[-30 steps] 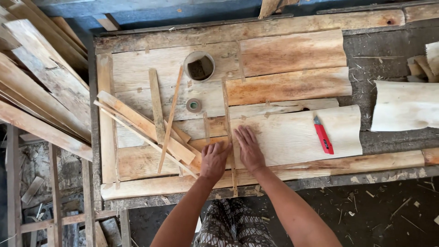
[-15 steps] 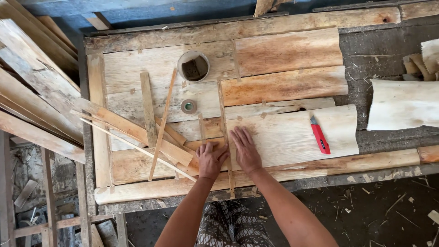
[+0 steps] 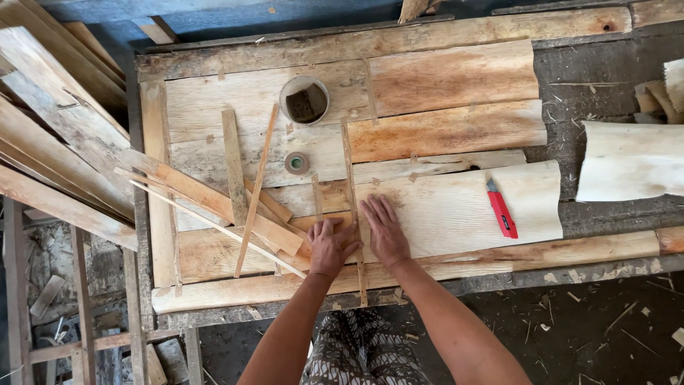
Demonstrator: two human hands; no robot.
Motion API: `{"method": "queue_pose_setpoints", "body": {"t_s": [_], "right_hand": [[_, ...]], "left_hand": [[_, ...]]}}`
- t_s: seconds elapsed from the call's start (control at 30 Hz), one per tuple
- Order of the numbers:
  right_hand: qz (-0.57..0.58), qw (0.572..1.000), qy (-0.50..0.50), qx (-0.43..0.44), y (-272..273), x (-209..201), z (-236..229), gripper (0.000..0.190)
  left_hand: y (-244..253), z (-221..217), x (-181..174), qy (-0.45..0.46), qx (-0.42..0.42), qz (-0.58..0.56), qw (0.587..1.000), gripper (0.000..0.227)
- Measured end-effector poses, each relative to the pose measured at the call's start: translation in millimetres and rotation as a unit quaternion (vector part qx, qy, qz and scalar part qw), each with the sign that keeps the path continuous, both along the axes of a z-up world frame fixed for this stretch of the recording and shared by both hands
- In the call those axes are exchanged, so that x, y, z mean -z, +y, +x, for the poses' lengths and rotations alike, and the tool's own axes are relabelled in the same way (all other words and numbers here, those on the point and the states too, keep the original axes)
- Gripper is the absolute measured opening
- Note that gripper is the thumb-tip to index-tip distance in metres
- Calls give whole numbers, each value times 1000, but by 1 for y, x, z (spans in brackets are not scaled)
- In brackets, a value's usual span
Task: Assembling and gluing thin wood strips and veneers onto a larger wooden panel using a utility knife and adhesive.
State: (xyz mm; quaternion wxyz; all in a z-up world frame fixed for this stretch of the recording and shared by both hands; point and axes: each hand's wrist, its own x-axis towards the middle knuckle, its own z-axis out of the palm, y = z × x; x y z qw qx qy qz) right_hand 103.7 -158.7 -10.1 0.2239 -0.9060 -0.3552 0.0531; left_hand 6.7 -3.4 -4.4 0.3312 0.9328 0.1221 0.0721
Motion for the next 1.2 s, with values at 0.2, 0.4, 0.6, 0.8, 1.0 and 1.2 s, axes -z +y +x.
{"method": "queue_pose_setpoints", "body": {"t_s": [0.2,0.4,0.6,0.8,1.0,1.2], "right_hand": [[4,1000,3,0,0,-1,-1,62],[6,1000,4,0,0,1,-1,63],[15,1000,12,1,-1,1,0,64],[38,999,10,-4,-2,7,3,66],[39,996,76,-5,1,-13,3,87],[58,995,85,-3,1,-18,3,89]], "left_hand": [[1,0,1,6,5,1,1000,53],[1,0,1,16,12,1,1000,56],[1,0,-1,18,19,10,1000,64],[1,1,-8,56,26,15,998,69],[0,0,-6,67,31,25,997,72],[-3,-6,24,32,45,81,995,73]]}}
